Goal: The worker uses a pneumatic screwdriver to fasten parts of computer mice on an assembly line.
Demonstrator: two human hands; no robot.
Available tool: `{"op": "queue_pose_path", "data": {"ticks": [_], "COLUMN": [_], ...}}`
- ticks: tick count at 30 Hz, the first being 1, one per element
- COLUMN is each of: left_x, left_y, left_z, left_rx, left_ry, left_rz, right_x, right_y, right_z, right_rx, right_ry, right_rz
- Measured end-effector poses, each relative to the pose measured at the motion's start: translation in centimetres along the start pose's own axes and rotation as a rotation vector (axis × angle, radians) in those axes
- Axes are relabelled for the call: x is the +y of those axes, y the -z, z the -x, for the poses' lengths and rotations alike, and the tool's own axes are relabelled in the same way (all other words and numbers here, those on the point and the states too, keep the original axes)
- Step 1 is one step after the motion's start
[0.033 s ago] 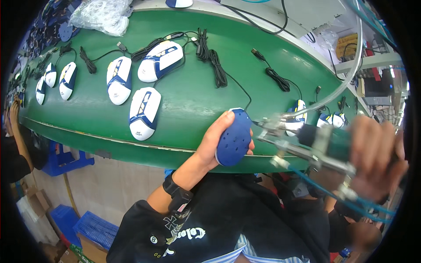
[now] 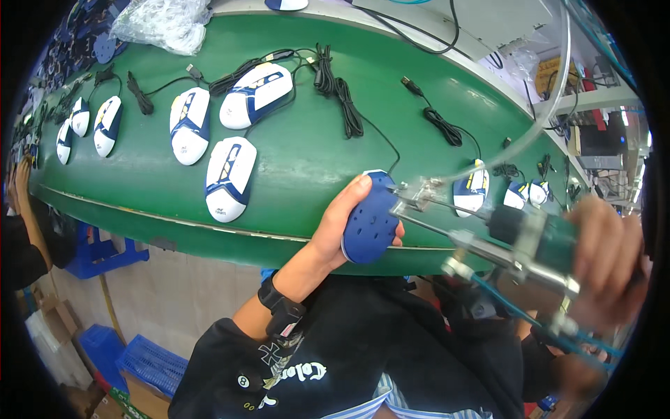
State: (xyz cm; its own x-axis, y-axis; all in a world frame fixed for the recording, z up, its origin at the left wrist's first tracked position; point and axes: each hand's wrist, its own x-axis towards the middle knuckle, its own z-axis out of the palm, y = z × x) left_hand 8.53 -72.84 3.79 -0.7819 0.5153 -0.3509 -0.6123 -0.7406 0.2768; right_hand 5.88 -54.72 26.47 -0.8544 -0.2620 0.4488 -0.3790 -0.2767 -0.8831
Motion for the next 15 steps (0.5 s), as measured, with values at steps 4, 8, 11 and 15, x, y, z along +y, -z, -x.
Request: {"op": "queue_pose_path", "data": {"ticks": [4, 8, 11, 15], "left_x": [0.1, 0.1, 0.7, 0.8], "left_y": [0.6, 0.1, -0.4, 0.1], "left_z": [-0.1, 0.1, 0.3, 0.3], "left_rx": [-0.077, -0.048, -0.071, -0.07], "left_ry": [-0.018, -0.012, -0.013, -0.022], "left_rz": [-0.059, -0.071, -0.025, -0.02], "right_x": [-1.8, 2.0, 3.4, 4.3], "right_y": [1.9, -1.9, -2.0, -2.4], "right_z": [-0.4, -0.9, -1.1, -1.2], "right_rx": [-0.246, -0.044, -0.082, -0.092], "right_ry": [-0.007, 0.147, 0.175, 0.168], "right_rz": [0.034, -0.061, -0.047, -0.064]}}
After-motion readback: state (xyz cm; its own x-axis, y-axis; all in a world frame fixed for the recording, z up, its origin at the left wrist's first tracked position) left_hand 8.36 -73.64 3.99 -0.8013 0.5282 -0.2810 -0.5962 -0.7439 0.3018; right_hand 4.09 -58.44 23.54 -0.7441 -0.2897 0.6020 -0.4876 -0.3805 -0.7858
